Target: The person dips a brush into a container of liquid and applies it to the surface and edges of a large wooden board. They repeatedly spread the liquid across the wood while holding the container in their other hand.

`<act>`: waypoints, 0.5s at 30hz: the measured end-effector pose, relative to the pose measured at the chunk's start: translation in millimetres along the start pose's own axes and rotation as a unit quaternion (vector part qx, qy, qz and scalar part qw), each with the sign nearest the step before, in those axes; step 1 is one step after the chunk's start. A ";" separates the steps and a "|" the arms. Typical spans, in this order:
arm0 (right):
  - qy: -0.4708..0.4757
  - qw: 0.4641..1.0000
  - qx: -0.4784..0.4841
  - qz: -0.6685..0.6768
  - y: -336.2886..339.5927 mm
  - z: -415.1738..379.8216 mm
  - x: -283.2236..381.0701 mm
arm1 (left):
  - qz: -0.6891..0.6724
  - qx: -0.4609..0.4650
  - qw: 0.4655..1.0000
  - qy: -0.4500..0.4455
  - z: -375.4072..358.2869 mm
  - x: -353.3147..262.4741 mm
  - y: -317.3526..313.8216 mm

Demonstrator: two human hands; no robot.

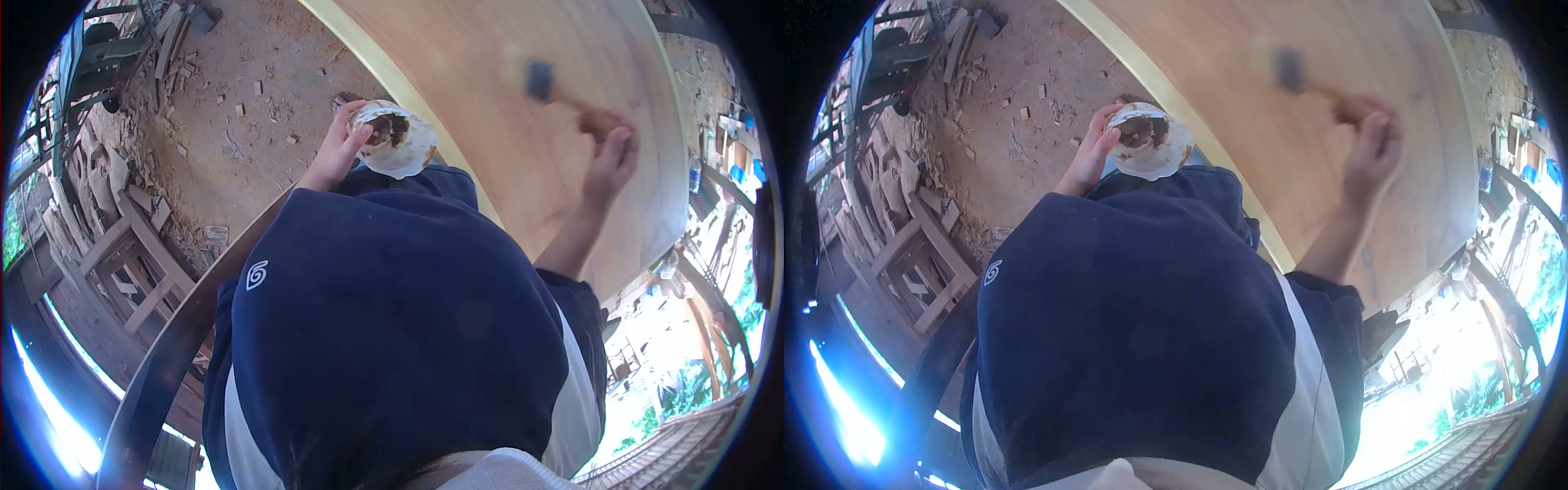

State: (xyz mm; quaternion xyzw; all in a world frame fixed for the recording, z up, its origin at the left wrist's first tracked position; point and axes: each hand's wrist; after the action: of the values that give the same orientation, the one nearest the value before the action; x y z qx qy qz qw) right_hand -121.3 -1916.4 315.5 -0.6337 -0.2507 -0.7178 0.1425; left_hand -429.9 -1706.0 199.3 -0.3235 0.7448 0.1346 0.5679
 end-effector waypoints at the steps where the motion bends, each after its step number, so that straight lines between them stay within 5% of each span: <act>1: 0.019 0.998 -0.029 -0.060 19.1 23.6 -4.3 | -0.002 0.004 1.000 -0.001 1.5 -0.2 -1.6; 4: 0.057 0.978 -0.095 -0.176 80.2 101.5 -63.3 | 0.033 0.000 0.999 0.025 1.5 0.8 -3.5; 8: 0.234 0.821 -0.106 -0.510 120.0 153.7 -148.4 | 0.026 -0.006 1.000 0.010 2.5 -3.3 -12.5; 11: 0.086 0.887 -0.061 -0.450 73.7 114.7 -162.0 | 0.073 -0.063 0.995 -0.035 2.1 1.7 -11.4; 12: 0.186 0.916 -0.033 -0.354 53.4 91.5 -177.2 | 0.301 -0.122 0.943 -0.078 0.1 -4.7 -10.6; 13: 0.097 0.975 -0.008 -0.202 31.5 59.5 -196.6 | 0.511 -0.173 0.834 -0.116 -0.4 -14.1 -10.1; 14: 0.121 0.964 0.056 -0.231 2.6 33.8 -167.5 | 0.510 -0.172 0.835 -0.114 0.5 -21.6 -10.2; 15: 0.038 0.969 0.100 -0.223 -22.4 3.4 -125.6 | 0.600 -0.240 0.759 -0.083 0.9 -28.1 -9.1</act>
State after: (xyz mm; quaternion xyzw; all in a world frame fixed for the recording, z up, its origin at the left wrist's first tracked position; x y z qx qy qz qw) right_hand -110.6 -1910.1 188.5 -0.5166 -0.4508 -0.7262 0.0504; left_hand -419.3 -1703.1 226.8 0.0759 0.6793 0.6488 0.3345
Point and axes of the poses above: each hand's wrist, its own z-axis towards the middle knuckle, its own y-axis out of the back of the hand, x = y × z, and after that the axes turned 5 degrees about -y, right-handed
